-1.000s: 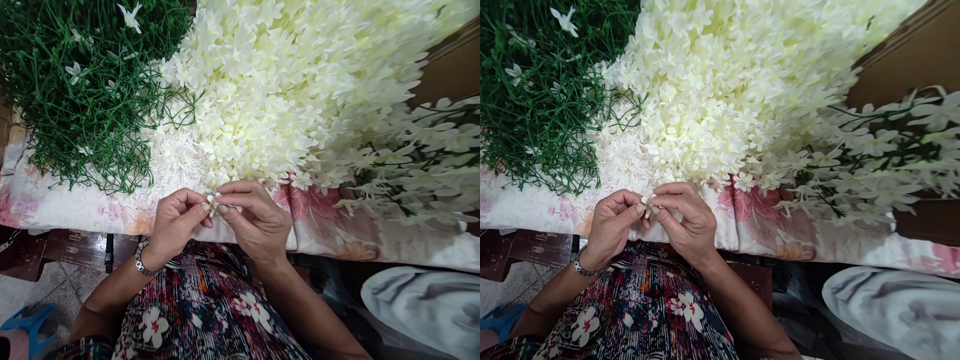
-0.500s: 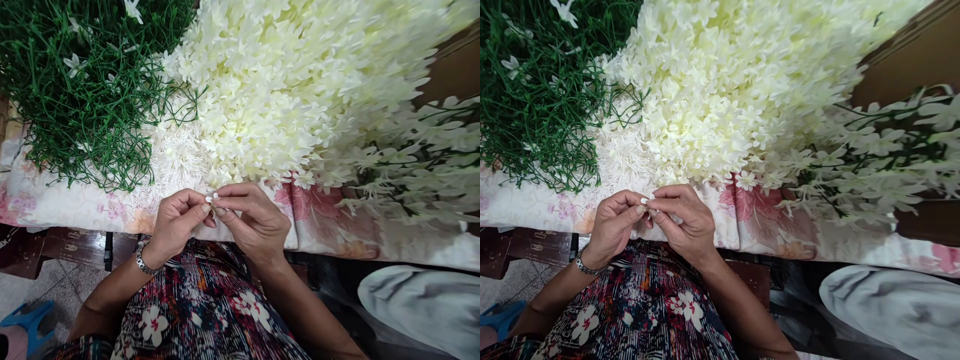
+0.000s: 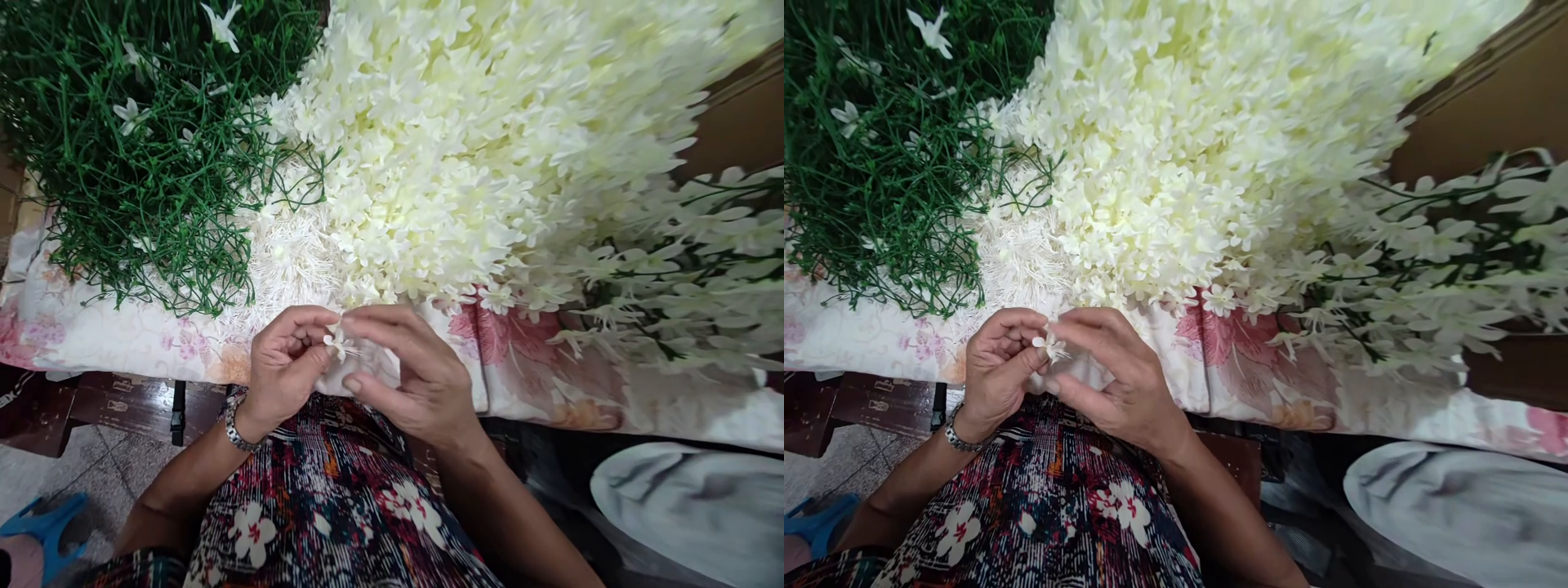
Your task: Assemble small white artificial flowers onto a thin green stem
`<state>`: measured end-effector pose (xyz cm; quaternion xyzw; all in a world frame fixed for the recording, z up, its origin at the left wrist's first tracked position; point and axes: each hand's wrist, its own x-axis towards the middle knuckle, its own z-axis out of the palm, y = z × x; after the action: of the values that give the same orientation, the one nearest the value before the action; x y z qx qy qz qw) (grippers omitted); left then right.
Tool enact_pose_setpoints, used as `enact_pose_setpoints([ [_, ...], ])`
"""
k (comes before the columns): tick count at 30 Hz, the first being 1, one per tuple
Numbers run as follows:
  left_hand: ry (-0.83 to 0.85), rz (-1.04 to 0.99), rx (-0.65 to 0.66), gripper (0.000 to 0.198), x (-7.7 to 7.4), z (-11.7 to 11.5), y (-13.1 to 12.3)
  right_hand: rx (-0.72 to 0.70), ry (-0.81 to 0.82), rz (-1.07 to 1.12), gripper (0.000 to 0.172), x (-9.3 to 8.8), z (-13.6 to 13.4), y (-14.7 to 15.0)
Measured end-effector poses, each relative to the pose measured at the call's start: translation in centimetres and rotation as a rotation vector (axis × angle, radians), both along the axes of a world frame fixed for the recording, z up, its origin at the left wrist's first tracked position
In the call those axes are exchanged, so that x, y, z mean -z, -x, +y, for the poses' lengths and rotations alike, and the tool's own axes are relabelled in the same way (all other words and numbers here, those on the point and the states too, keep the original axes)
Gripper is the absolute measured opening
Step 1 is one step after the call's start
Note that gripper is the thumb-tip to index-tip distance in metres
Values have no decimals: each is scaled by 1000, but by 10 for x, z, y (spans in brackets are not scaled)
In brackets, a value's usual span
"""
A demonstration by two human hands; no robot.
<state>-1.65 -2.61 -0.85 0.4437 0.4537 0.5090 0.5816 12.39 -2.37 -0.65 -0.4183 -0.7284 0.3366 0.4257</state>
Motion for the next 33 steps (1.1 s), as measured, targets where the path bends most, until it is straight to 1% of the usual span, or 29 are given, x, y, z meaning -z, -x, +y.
enact_pose_setpoints([
  [1,-17,47,-16,23,-1,-1,0,-28,10,-43,64,-2,1,-1],
  [2,-34,93,-25,25,-2,-2,0,-49,19,-77,71,-3,1,-2],
  [3,-47,131,-22,26,-3,-3,0,-63,23,-98,71,-4,2,-2],
  [4,-57,160,-12,26,-4,-5,0,-71,21,-109,64,-4,3,-3],
  [6,-73,203,-3,26,-5,-7,1,-68,4,-112,40,-4,3,-3],
  [7,-85,230,-4,26,-5,-7,1,-66,-7,-110,32,-3,3,-3],
  [8,-106,265,-4,27,-5,-8,2,-68,-18,-108,27,-2,3,-4],
  [12,-245,457,-11,27,-5,-7,4,-87,-50,-135,23,-3,4,-4],
  [15,-323,545,-7,27,-7,-6,4,-78,-33,-163,20,-4,4,-2],
  [18,-396,638,73,26,-11,-4,6,-59,-52,-177,13,-5,4,-1],
  [20,-480,747,129,24,-15,-1,12,-10,-102,-210,10,-4,5,-2],
  [21,-540,824,120,23,-17,2,17,29,-128,-228,9,-4,6,-2],
  [22,-605,921,83,21,-20,5,22,66,-153,-243,8,-4,6,-3],
  [23,-665,1038,13,20,-22,9,28,96,-170,-253,7,-3,7,-4],
  [24,-711,1162,-114,19,-25,14,33,113,-182,-257,7,-3,8,-4],
  [25,-706,1308,-194,16,-28,20,39,115,-189,-255,7,-2,8,-5],
  [26,-656,1458,-243,15,-30,26,43,106,-192,-249,7,-1,9,-5],
  [28,-578,1671,-272,13,-34,37,50,72,-196,-233,9,1,9,-4],
  [30,-506,1785,-293,10,-34,45,53,40,-206,-225,9,4,8,-2],
  [32,-485,1812,-315,12,-33,48,55,23,-211,-227,9,5,8,-2],
  [33,-501,1794,-325,13,-31,48,56,19,-213,-228,9,6,8,-3],
])
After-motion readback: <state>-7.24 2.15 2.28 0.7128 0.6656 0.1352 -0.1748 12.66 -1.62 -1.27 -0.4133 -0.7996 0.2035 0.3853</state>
